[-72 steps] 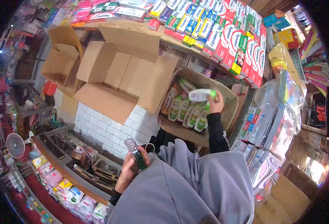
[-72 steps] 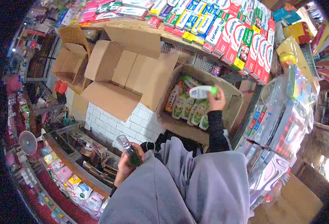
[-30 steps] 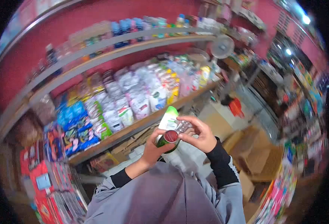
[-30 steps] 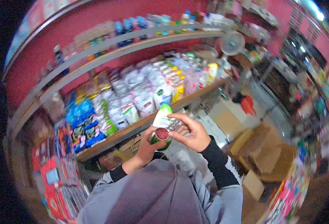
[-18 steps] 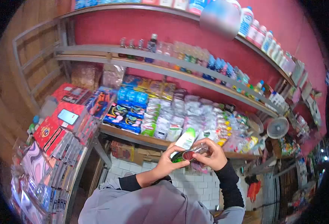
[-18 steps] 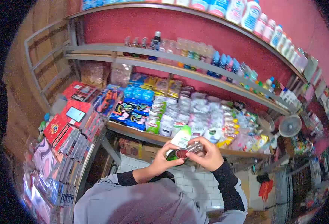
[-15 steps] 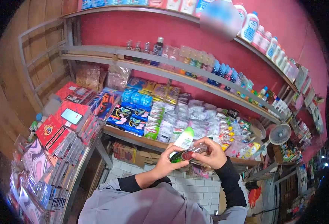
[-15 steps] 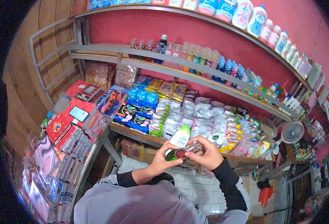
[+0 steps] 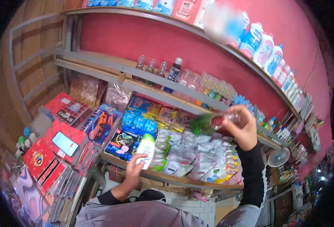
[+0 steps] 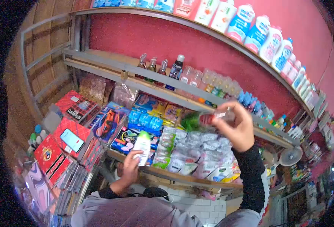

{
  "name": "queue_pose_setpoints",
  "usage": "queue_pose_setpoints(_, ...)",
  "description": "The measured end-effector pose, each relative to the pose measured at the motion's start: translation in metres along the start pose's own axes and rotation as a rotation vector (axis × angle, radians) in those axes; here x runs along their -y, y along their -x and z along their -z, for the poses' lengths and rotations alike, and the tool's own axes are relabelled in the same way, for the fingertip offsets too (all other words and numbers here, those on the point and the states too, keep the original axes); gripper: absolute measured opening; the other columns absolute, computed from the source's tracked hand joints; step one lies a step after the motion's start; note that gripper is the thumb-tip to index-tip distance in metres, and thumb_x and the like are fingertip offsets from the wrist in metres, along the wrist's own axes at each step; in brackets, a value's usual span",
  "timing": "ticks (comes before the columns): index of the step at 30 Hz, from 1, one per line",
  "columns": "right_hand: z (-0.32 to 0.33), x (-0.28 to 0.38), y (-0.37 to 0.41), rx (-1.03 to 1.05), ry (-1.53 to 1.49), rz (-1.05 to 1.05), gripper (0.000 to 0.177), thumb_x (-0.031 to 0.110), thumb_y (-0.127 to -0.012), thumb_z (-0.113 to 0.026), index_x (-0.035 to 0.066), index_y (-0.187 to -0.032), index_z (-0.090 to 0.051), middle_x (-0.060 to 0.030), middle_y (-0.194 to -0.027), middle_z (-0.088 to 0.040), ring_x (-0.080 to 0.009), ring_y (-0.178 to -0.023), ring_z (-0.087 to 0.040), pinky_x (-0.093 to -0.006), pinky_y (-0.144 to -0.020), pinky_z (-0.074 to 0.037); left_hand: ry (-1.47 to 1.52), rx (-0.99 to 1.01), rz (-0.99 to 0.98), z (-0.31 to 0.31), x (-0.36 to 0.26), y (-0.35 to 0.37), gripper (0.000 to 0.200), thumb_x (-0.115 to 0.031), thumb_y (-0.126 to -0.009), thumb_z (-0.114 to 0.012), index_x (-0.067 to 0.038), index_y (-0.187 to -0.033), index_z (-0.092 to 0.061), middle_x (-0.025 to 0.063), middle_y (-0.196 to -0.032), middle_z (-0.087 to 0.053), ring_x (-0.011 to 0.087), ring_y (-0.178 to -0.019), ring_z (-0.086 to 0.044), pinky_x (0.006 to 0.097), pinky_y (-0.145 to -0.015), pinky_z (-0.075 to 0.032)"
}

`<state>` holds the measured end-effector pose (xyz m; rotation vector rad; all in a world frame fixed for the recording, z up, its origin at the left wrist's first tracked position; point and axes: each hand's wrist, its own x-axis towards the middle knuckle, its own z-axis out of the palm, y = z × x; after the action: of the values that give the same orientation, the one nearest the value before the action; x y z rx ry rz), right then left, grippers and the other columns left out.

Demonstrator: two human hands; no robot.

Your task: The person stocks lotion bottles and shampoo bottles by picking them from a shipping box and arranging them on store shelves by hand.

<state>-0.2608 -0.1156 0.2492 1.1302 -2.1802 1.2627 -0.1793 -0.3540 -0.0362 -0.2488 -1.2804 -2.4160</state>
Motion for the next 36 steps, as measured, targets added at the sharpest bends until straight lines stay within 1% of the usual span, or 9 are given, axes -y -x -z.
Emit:
queue_pose_setpoints(3,-0.022,-0.008,-0.085,-0.092,-0.041,0.038,0.027,0.006,-0.077,-0.071,0.001,-0.098,-0.055,-0.0008,-0.089,-0.058,-0.0082,-0.078,-0.056,-0.0216,-0.070,-0.046,-0.060,-0.055,-0.072,0.037,-0.016,-0.034,0.027,-0.001,-0.086,-0.048,-0.002,-0.113,-0.052,0.0093,-0.111,-0.047,0.0204,-0.104,-0.052,0.0357,-0.086,-0.050)
queue_pose_setpoints(6,-0.053,-0.031,-0.168,-0.202,0.172,0.287,0.026,0.010,-0.077,-0.072,0.002,-0.096,-0.057,-0.0017,-0.085,-0.059,-0.0079,-0.075,-0.058,-0.0223,-0.067,-0.047,-0.104,-0.083,-0.112,0.070,-0.019,-0.063,0.027,0.003,-0.085,-0.050,-0.002,-0.112,-0.053,0.0082,-0.112,-0.046,0.0195,-0.104,-0.052,0.0347,-0.085,-0.051)
queue_pose_setpoints(15,-0.154,-0.127,-0.338,-0.135,0.485,0.295,0.026,0.017,-0.069,-0.071,0.006,-0.089,-0.059,-0.0086,-0.075,-0.064,-0.0166,-0.071,-0.064,-0.0311,-0.066,-0.051,-0.102,-0.208,-0.169,0.123,-0.036,-0.098,0.023,0.004,-0.085,-0.051,-0.001,-0.107,-0.054,0.0098,-0.111,-0.046,0.0224,-0.102,-0.054,0.0359,-0.082,-0.053)
queue_pose_setpoints(19,-0.186,-0.163,-0.370,0.064,0.475,0.097,0.024,0.016,-0.064,-0.073,0.006,-0.082,-0.061,-0.0074,-0.074,-0.065,-0.0189,-0.073,-0.065,-0.0328,-0.067,-0.051,-0.225,-0.261,-0.203,0.148,-0.036,-0.099,0.024,0.006,-0.083,-0.050,-0.001,-0.106,-0.055,0.0110,-0.113,-0.045,0.0228,-0.100,-0.055,0.0355,-0.082,-0.053)
queue_pose_setpoints(24,-0.202,-0.218,-0.395,0.307,0.428,-0.119,0.025,0.020,-0.060,-0.077,0.010,-0.080,-0.067,-0.0106,-0.085,-0.066,-0.0217,-0.079,-0.064,-0.0331,-0.071,-0.051,-0.157,-0.301,-0.169,0.152,-0.053,-0.103,0.024,0.004,-0.082,-0.051,-0.002,-0.105,-0.056,0.0115,-0.113,-0.045,0.0234,-0.101,-0.054,0.0336,-0.086,-0.048)
queue_pose_setpoints(27,-0.207,-0.239,-0.398,0.420,0.409,-0.184,0.016,0.011,-0.071,-0.071,0.006,-0.082,-0.061,-0.0032,-0.074,-0.063,-0.0126,-0.066,-0.059,-0.0288,-0.059,-0.050,-0.195,-0.343,-0.168,0.157,-0.051,-0.106,0.022,0.000,-0.081,-0.054,-0.003,-0.103,-0.056,0.0090,-0.108,-0.049,0.0214,-0.100,-0.053,0.0317,-0.085,-0.045)
queue_pose_setpoints(30,-0.210,-0.246,-0.397,0.534,0.360,-0.230,0.015,0.013,-0.074,-0.069,0.006,-0.084,-0.061,-0.0040,-0.074,-0.063,-0.0135,-0.063,-0.059,-0.0295,-0.057,-0.050,-0.189,-0.338,-0.156,0.160,-0.054,-0.108,0.022,0.000,-0.082,-0.052,-0.003,-0.103,-0.057,0.0100,-0.109,-0.048,0.0217,-0.104,-0.051,0.0320,-0.087,-0.045)
queue_pose_setpoints(33,-0.208,-0.227,-0.392,0.561,0.263,-0.454,0.013,0.017,-0.074,-0.065,0.006,-0.080,-0.063,-0.0053,-0.072,-0.063,-0.0172,-0.067,-0.062,-0.0346,-0.060,-0.051,-0.179,-0.331,-0.113,0.166,-0.051,-0.108,0.022,0.001,-0.082,-0.051,-0.002,-0.103,-0.057,0.0110,-0.111,-0.047,0.0218,-0.106,-0.050,0.0320,-0.088,-0.044)
queue_pose_setpoints(36,-0.210,-0.214,-0.390,0.585,0.223,-0.569,0.011,0.015,-0.076,-0.063,0.006,-0.081,-0.062,-0.0049,-0.072,-0.062,-0.0158,-0.063,-0.060,-0.0334,-0.055,-0.050,-0.138,-0.330,-0.087,0.164,-0.052,-0.110,0.023,0.000,-0.082,-0.049,-0.002,-0.104,-0.056,0.0109,-0.111,-0.047,0.0214,-0.105,-0.050,0.0314,-0.089,-0.044)
